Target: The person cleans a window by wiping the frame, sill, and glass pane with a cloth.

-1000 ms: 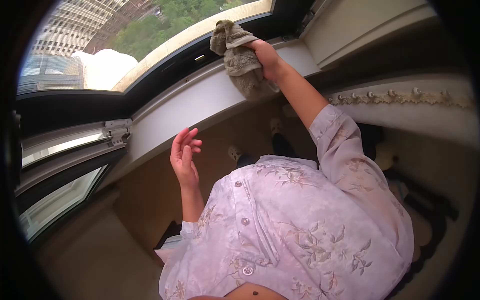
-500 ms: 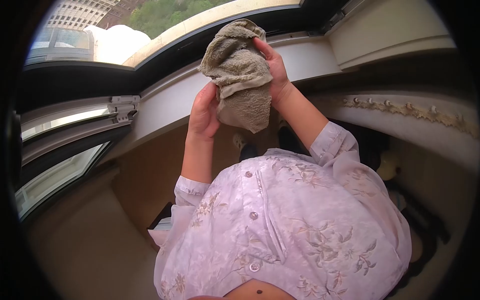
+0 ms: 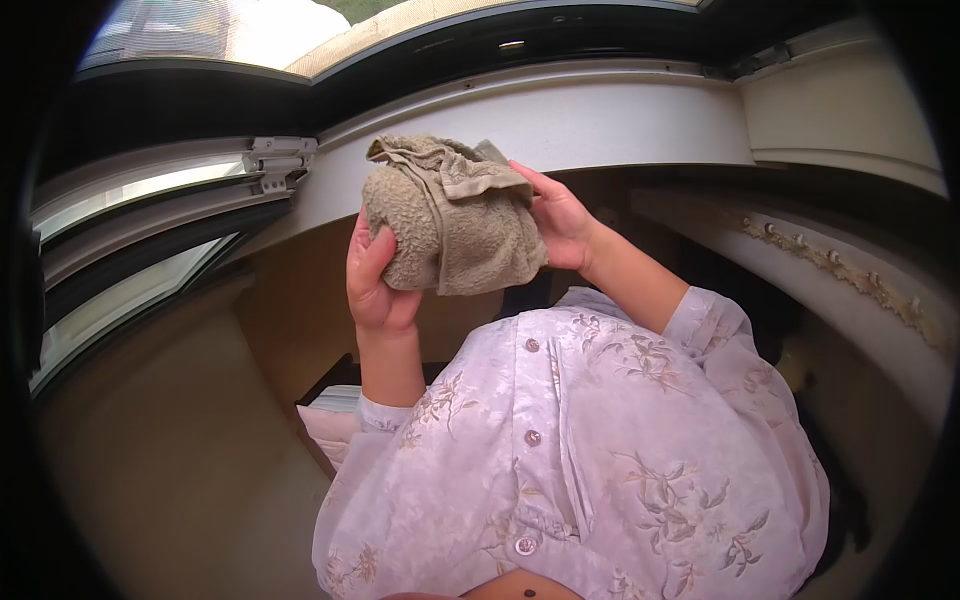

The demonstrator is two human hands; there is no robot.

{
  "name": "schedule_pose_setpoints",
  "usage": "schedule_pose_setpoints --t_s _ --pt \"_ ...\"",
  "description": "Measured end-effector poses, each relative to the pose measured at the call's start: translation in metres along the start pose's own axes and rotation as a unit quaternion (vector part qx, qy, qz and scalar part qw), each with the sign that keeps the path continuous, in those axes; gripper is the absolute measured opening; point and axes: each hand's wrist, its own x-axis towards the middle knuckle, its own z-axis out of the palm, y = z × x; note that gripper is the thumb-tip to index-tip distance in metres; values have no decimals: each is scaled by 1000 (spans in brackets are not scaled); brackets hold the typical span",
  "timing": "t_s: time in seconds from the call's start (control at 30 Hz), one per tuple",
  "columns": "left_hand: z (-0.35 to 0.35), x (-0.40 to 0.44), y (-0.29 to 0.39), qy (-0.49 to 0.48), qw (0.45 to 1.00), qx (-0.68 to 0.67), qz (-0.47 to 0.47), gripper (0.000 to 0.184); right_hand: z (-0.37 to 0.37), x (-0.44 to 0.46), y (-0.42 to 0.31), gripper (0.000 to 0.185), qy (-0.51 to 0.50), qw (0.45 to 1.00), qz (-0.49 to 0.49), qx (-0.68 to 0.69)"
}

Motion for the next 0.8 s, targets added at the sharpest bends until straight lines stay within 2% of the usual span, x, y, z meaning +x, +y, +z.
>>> schedule_pose_setpoints --t_s 0.03,0.07,0.13,0.17,0.23,0.3,0.33,0.37,0.43,0.47,0.5,0.53,0.63,0.67,0.77,0.8 --pt "-2 0 1 41 998 46 9 49 3 1 7 55 -11 1000 16 -3" --pt "-1 0 6 74 997 26 3 41 6 6 15 57 41 993 -7 -109" --pt "-3 -1 26 124 987 -107 -4 40 24 13 37 58 134 939 -64 -309" --pt "-3 -1 37 146 974 -172 -6 40 34 19 43 50 93 949 -64 -294" --pt "3 9 50 183 968 -143 95 38 35 38 44 44 66 988 77 -118" --pt "-7 35 55 204 962 -41 176 36 12 69 46 44 -129 971 191 70" --pt "-8 52 54 202 942 101 247 36 4 81 48 45 -222 930 243 165" --pt "-9 72 53 194 899 241 311 36 5 89 49 46 -197 934 248 164" --pt "-43 119 45 191 773 518 314 47 6 100 50 48 -145 941 260 162" --pt "-57 132 35 208 614 710 275 52 6 102 47 46 -146 941 244 181" --pt "-63 138 28 212 415 858 218 58 6 102 43 46 -123 945 242 183" --pt "-68 143 24 194 395 860 258 60 7 100 38 45 -99 948 238 184" --pt "-70 147 31 151 446 843 260 55 0 91 29 39 -72 954 232 178" --pt "-64 146 33 138 487 822 261 52 -3 89 31 37 -81 950 238 186" --pt "-49 167 3 27 455 832 317 49 -13 79 22 32 -82 956 231 160" --pt "-47 170 -1 21 445 834 325 48 -18 76 21 32 -85 959 224 151"
